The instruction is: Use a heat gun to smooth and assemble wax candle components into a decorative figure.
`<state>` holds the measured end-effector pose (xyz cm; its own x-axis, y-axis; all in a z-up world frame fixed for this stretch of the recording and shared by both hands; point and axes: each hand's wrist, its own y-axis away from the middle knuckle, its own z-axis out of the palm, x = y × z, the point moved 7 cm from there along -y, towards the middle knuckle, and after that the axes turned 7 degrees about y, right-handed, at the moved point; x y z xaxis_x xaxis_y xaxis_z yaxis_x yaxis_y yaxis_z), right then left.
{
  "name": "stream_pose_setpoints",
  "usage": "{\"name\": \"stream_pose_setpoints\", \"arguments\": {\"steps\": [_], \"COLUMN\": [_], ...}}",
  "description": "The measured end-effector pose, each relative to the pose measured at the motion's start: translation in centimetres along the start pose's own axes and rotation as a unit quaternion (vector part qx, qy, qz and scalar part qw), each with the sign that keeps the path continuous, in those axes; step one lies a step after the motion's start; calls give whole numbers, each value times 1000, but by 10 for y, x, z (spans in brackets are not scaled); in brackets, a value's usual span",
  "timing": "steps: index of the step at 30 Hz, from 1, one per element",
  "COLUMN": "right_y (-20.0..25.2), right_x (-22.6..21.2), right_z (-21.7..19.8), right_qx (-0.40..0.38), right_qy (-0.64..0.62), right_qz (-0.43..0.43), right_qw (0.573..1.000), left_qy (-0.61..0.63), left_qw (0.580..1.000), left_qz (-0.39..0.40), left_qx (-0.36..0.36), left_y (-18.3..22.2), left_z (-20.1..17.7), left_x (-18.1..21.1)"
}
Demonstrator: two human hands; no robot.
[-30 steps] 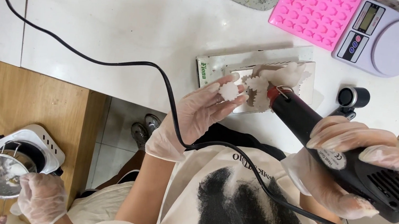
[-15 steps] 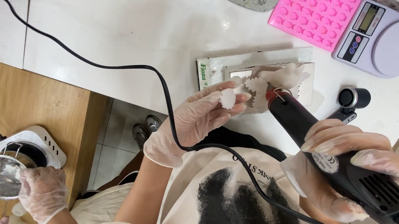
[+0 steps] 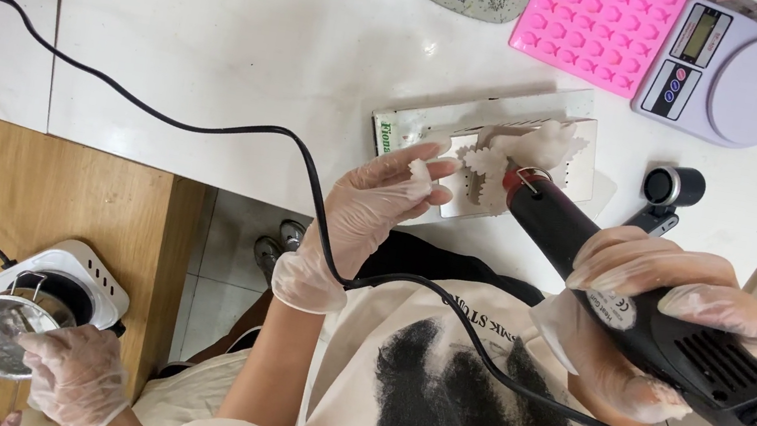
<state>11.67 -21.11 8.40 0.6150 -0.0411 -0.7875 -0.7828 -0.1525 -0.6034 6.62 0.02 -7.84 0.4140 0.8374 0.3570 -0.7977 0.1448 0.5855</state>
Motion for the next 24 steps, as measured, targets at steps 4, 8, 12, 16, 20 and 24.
{"name": "stream_pose_setpoints", "arguments": {"steps": [4, 8, 12, 16, 20, 24], "right_y": [-2, -3, 1, -1, 3, -5], "right_x": [-2, -3, 0, -1, 5, -16], "right_z": [2, 4, 0, 0, -2, -2], "right_qx": [0, -11, -2, -19, -8, -76], "right_qy": [-2, -10, -23, -4, -28, 47], "right_qz": [-3, 25, 24, 27, 15, 19], "right_qw": [1000, 1000, 999, 999, 999, 996], "left_qy": [7, -38, -78, -139, -293, -481], "left_qw": [999, 998, 992, 975, 921, 806], "left_qz": [32, 41, 101, 168, 243, 335], "left_qx": [-27, 28, 20, 43, 89, 81], "left_y": [5, 6, 9, 8, 9, 6], "left_z": [16, 13, 18, 22, 18, 31], "left_x": [9, 11, 16, 15, 16, 6]}}
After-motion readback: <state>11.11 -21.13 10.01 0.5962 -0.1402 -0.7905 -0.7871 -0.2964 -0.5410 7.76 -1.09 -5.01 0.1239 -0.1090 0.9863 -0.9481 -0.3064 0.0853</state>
